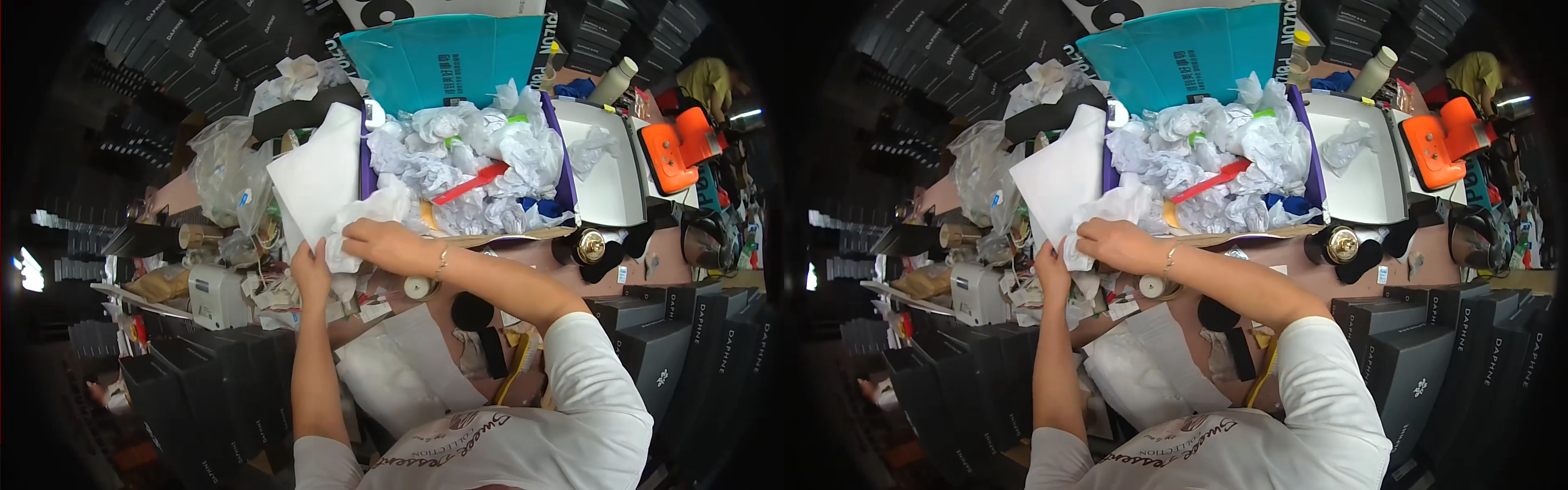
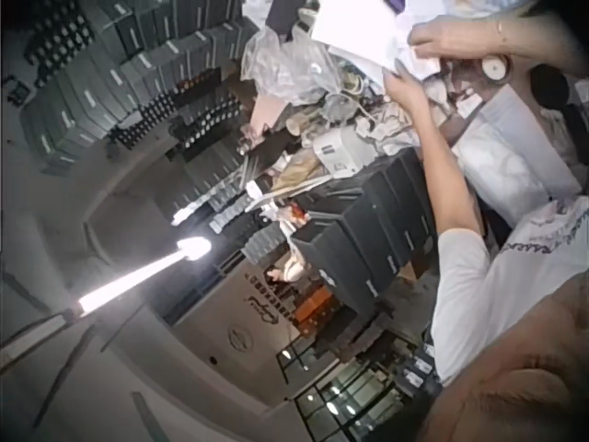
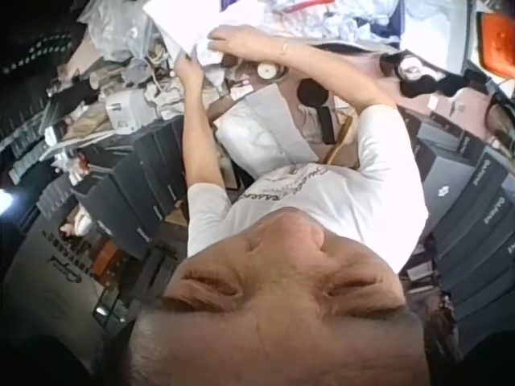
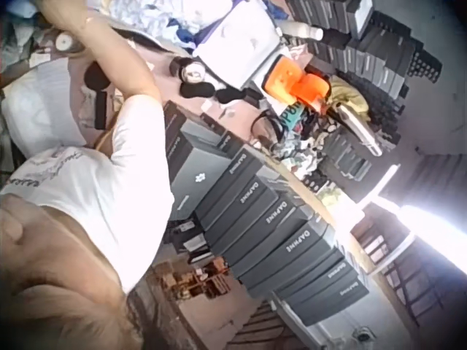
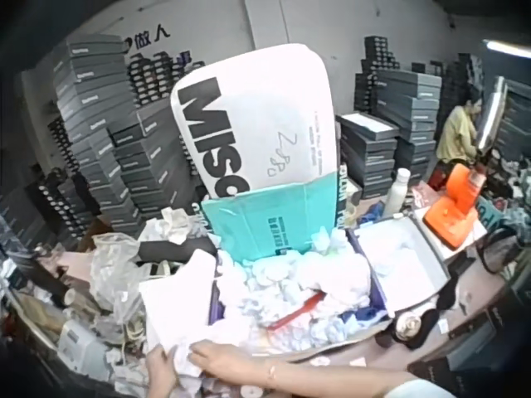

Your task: Packing a pair of women's high-heeled shoes into a shoebox with protective tissue paper and foam inserts.

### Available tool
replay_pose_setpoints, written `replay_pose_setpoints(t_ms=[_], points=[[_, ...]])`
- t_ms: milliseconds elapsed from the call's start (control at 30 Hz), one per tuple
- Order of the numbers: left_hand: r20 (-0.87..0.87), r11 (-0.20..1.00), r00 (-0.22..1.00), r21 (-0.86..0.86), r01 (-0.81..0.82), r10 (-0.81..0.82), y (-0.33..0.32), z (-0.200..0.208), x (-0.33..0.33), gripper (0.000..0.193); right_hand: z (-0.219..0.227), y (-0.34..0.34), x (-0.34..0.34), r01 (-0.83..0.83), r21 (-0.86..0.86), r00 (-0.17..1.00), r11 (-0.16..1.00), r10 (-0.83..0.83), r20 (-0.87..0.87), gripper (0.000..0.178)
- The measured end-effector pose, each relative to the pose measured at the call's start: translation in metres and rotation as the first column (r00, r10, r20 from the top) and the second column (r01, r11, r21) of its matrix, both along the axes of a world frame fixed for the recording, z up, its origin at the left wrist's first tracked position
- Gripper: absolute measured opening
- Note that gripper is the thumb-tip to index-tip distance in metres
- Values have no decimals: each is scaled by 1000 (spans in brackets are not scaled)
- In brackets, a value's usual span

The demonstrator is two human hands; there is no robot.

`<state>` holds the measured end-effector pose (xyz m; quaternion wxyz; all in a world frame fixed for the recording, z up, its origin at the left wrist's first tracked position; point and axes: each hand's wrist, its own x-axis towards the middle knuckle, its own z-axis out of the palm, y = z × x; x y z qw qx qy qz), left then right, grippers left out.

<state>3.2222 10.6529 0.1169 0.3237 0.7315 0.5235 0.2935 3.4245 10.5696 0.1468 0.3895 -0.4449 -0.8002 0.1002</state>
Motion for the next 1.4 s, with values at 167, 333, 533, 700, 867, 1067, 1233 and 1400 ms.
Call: replay_pose_setpoints(t_ms=[167, 333, 533, 700, 867, 1067, 1233, 1400], points=[[28, 949, 998, 310, -61, 55, -26, 19, 20, 29, -25, 44, -30, 116, -174, 836, 978, -1, 548, 13], [34, 981, 986, 111, 157, -161, -64, 21, 21, 46, -27, 83, -47, 123, -539, 761, 834, 269, 590, 12], [230, 979, 963, -117, 168, -138, -49, 10, 23, 61, -54, 100, -55, 212, -584, 776, 784, 228, 588, 12], [436, 962, 895, -189, 199, -100, -34, 32, 32, 49, -41, 81, -23, 120, -376, 973, 919, -33, 230, 18], [457, 919, 890, -358, 167, 16, -25, 18, 39, 34, 16, 37, 6, 200, -209, 980, 957, -196, 36, 17], [-394, 897, 807, -238, 373, -440, -3, -2, 56, 32, -28, 15, 94, 473, -324, 881, 819, -424, 213, 14], [-216, 913, 928, -346, 218, -304, 26, -29, 67, 27, -85, 21, 85, 512, -394, 851, 763, -389, 353, 18], [-192, 947, 961, -292, 137, -198, 21, -51, 67, 34, -92, 24, 82, 480, -412, 877, 774, -426, 222, 27]])
